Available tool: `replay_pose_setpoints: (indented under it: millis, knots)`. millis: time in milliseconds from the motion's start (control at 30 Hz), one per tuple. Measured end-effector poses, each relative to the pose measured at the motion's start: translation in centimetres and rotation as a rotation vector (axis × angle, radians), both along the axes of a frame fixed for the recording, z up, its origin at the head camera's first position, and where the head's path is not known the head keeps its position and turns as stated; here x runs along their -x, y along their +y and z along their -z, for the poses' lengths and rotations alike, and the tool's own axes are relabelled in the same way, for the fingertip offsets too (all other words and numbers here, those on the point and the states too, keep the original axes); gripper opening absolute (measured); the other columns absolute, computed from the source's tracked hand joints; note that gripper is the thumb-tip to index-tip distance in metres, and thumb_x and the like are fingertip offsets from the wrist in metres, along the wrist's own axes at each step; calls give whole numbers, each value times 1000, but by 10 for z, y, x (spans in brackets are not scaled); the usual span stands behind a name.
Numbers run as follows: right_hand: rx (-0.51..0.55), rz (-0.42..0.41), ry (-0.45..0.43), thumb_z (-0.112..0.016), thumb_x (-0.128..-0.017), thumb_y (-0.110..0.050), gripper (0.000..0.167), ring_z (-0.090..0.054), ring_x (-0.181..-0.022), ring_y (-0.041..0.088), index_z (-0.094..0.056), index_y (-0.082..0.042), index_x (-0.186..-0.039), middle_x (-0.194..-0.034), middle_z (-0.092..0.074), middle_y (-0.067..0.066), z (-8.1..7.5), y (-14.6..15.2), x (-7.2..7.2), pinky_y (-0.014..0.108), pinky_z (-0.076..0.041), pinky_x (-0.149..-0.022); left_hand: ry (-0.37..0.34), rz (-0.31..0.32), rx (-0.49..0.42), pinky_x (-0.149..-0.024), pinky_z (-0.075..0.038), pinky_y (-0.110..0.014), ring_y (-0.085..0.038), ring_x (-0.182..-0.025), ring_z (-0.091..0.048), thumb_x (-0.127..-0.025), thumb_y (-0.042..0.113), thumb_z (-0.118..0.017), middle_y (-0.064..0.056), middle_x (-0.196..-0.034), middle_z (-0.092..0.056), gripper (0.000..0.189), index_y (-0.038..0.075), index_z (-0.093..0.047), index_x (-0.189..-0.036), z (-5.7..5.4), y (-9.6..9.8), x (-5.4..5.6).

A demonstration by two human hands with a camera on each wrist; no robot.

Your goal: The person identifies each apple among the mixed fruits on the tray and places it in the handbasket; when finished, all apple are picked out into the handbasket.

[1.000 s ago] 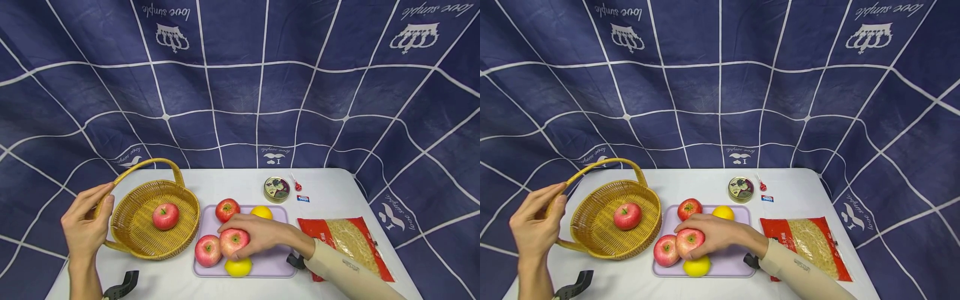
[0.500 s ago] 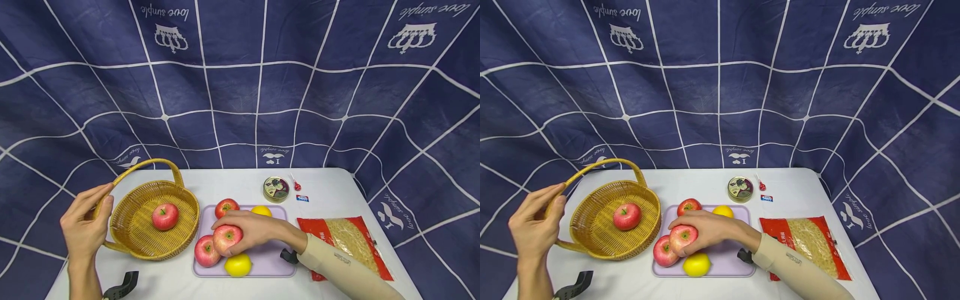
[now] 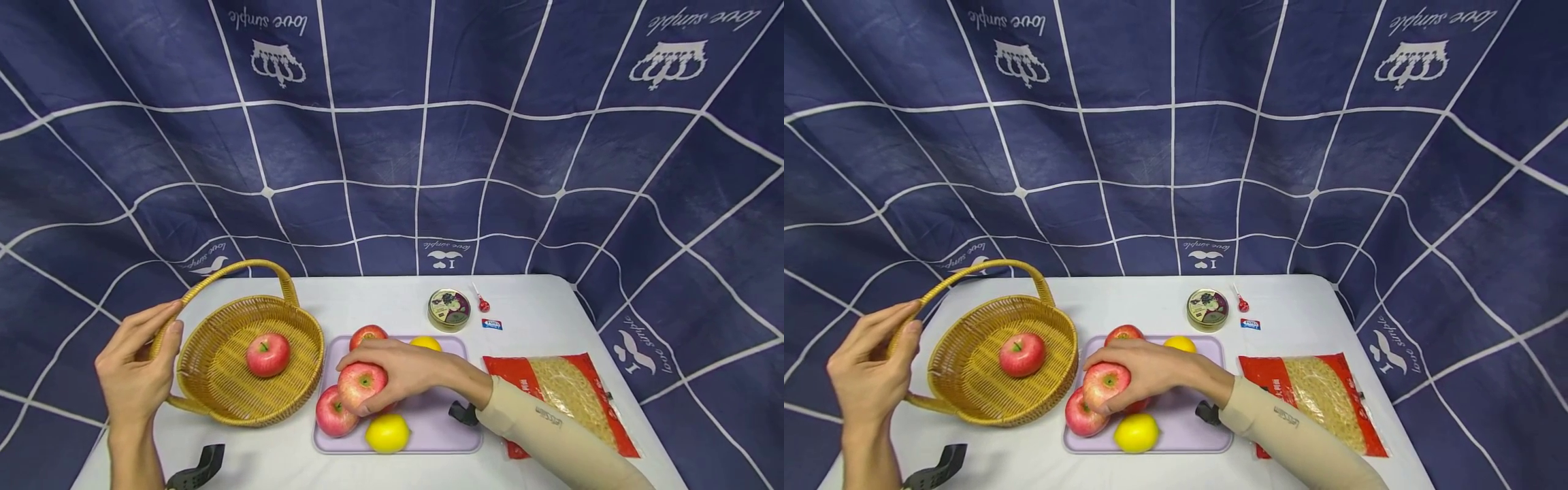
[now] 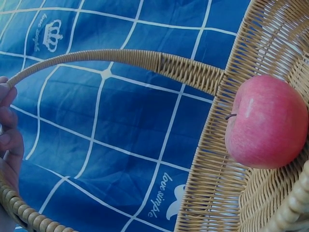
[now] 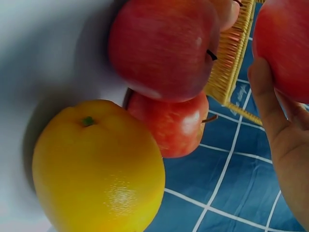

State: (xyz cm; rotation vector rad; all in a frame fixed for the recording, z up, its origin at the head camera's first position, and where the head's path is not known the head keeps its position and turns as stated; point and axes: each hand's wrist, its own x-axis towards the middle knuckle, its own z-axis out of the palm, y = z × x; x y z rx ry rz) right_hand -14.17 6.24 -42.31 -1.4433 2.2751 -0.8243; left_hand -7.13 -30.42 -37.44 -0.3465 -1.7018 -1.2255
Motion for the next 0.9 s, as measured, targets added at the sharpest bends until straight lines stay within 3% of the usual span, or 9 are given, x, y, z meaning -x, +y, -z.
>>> replay_pose_setpoints:
  millis: [333, 667, 900]
  knots:
    - [-13, -10, -22, -77, -78, -61, 57, -50, -106, -3, -54, -48, -128, -113, -53, -25, -5, -11, 6, 17, -48, -89, 3, 10, -6, -70, -51, -6, -3, -79, -65, -81, -19, -65, -21, -107, -72, 21, -23, -67, -102, 1, -1, -1]
    - [-6, -13, -71, -77, -78, -61, 54, -50, -107, -3, -55, -48, -126, -113, -57, -32, -4, -19, 9, 18, -48, -90, -6, 5, -2, -72, -50, -6, -5, -84, -66, -81, -18, -65, -20, -107, -73, 21, -23, -68, -102, 2, -2, 1]
    - [-26, -32, -118, -75, -81, -61, 53, -52, -107, -3, -54, -46, -128, -118, -55, -30, -5, -27, 10, 18, -49, -91, -14, -11, 2, -74, -50, -6, -6, -89, -66, -82, -17, -66, -19, -107, -73, 21, -22, -68, -102, 1, -1, 0]
